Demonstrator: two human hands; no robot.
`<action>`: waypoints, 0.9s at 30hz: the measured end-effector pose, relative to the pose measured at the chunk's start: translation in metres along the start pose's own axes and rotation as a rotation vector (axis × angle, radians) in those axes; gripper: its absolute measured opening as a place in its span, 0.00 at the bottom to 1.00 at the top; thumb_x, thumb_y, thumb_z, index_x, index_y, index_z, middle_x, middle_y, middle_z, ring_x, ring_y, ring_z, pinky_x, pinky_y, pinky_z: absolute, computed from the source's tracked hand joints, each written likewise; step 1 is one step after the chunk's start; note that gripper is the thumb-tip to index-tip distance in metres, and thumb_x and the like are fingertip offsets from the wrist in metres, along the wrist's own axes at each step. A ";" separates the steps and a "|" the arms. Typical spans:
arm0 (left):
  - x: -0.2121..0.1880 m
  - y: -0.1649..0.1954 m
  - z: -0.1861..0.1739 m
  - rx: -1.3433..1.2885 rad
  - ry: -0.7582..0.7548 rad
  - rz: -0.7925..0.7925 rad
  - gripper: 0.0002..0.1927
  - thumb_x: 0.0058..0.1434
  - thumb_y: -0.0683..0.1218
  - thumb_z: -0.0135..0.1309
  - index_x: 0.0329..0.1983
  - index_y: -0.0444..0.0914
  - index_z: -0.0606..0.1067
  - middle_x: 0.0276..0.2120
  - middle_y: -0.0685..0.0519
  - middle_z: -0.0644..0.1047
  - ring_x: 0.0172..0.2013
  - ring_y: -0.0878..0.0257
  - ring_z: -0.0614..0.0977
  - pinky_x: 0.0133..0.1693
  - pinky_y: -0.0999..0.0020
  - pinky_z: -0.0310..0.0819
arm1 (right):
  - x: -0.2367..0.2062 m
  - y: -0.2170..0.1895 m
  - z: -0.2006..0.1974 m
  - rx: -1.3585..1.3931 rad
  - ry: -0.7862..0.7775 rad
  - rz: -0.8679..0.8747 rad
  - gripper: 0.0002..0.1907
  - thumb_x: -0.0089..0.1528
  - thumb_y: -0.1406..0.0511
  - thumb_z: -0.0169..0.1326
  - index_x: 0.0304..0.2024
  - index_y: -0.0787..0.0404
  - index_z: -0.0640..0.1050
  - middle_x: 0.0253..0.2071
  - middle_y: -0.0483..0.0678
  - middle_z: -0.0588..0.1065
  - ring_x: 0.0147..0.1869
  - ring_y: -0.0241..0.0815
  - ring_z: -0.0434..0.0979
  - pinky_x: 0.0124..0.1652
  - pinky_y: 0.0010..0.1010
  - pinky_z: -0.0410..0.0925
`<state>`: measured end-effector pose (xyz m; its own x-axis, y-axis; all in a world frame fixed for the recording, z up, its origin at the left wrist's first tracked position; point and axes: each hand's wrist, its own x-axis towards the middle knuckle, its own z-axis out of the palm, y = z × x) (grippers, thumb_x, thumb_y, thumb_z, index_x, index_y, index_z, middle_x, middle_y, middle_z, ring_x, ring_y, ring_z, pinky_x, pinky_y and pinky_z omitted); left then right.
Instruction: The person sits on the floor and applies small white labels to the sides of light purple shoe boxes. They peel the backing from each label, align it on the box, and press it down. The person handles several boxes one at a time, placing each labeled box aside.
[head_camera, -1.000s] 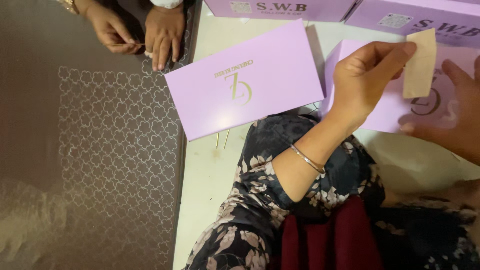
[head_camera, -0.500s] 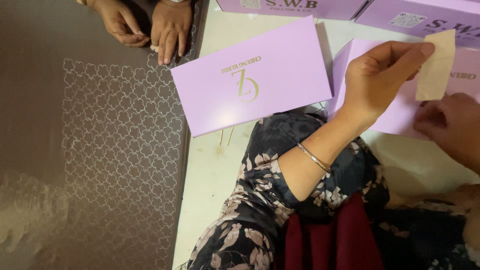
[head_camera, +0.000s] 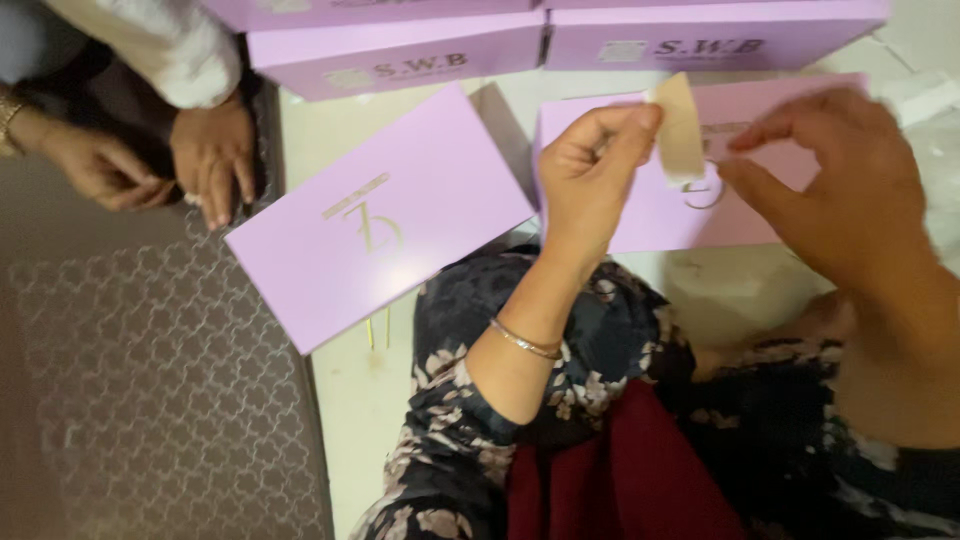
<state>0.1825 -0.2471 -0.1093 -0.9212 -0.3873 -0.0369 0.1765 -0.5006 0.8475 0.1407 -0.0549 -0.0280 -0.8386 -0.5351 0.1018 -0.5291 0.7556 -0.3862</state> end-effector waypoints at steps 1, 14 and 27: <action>-0.002 0.003 0.003 0.047 0.008 -0.005 0.08 0.70 0.42 0.59 0.41 0.31 0.81 0.28 0.58 0.77 0.29 0.75 0.70 0.31 0.79 0.60 | -0.001 -0.005 -0.001 0.025 0.107 -0.053 0.09 0.69 0.60 0.65 0.44 0.57 0.82 0.52 0.49 0.75 0.58 0.47 0.71 0.56 0.36 0.64; -0.018 0.019 0.016 0.367 -0.073 0.293 0.06 0.69 0.41 0.62 0.44 0.33 0.80 0.39 0.53 0.81 0.40 0.70 0.80 0.46 0.77 0.74 | -0.002 -0.035 0.007 0.105 0.401 -0.157 0.07 0.62 0.70 0.64 0.42 0.56 0.83 0.60 0.46 0.71 0.66 0.46 0.62 0.65 0.36 0.52; -0.022 0.033 0.020 0.630 -0.110 0.512 0.05 0.66 0.41 0.63 0.44 0.36 0.79 0.39 0.52 0.81 0.41 0.61 0.81 0.47 0.71 0.75 | 0.001 -0.041 0.002 0.158 0.390 -0.174 0.04 0.64 0.71 0.64 0.38 0.60 0.80 0.60 0.47 0.71 0.67 0.46 0.61 0.65 0.36 0.51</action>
<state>0.2020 -0.2392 -0.0697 -0.8140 -0.3555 0.4594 0.3866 0.2588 0.8852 0.1616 -0.0870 -0.0143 -0.7411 -0.4437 0.5040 -0.6656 0.5840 -0.4646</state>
